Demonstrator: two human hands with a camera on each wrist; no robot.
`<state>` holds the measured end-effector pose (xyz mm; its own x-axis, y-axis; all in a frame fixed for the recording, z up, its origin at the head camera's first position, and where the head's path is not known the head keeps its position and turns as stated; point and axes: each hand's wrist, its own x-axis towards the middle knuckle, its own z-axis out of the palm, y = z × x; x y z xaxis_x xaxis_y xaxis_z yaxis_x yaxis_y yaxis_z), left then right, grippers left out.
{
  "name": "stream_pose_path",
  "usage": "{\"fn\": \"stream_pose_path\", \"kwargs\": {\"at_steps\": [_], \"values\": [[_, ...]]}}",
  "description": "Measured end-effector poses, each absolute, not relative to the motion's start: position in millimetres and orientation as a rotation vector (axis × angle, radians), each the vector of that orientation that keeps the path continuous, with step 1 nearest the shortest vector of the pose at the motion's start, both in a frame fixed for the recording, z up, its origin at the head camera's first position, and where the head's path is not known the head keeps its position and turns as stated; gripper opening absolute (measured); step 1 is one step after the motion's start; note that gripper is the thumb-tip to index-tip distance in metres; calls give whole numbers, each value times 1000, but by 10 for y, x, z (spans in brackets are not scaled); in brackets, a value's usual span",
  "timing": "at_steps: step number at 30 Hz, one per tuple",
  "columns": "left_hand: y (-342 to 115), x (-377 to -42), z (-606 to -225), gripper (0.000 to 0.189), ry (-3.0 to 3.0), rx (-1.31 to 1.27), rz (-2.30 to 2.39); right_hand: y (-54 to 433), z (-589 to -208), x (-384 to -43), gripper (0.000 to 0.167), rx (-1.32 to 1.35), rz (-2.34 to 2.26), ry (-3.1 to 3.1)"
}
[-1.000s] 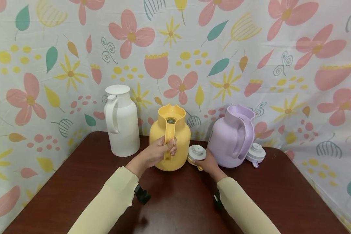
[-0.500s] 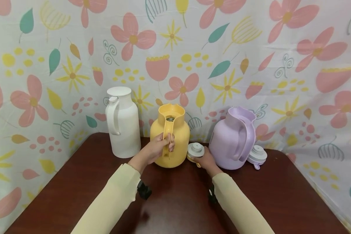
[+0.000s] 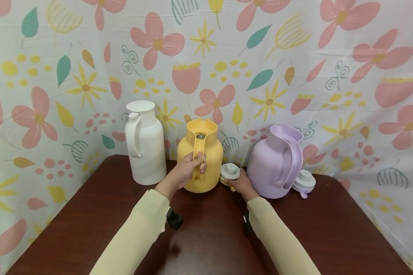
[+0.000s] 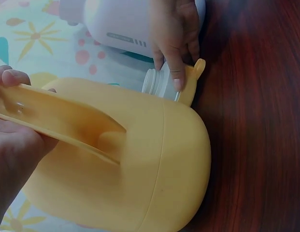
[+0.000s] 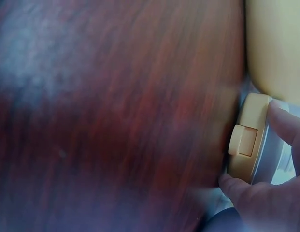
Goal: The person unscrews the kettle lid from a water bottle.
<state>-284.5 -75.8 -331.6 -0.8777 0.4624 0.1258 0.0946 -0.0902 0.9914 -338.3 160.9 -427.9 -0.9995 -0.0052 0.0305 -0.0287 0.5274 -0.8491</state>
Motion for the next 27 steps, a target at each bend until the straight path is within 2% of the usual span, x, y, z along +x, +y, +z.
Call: {"fn": "stream_pose_path", "kwargs": {"at_steps": [9,27], "values": [[-740,-2821,-3310,32,1949,603,2092,1595,-4274,-3389,92,-12,1504,-2762],[-684,-2785,-3338,33,2134,589,2140,1604,-4294,-3425,97,-29,1385,-2843]]}}
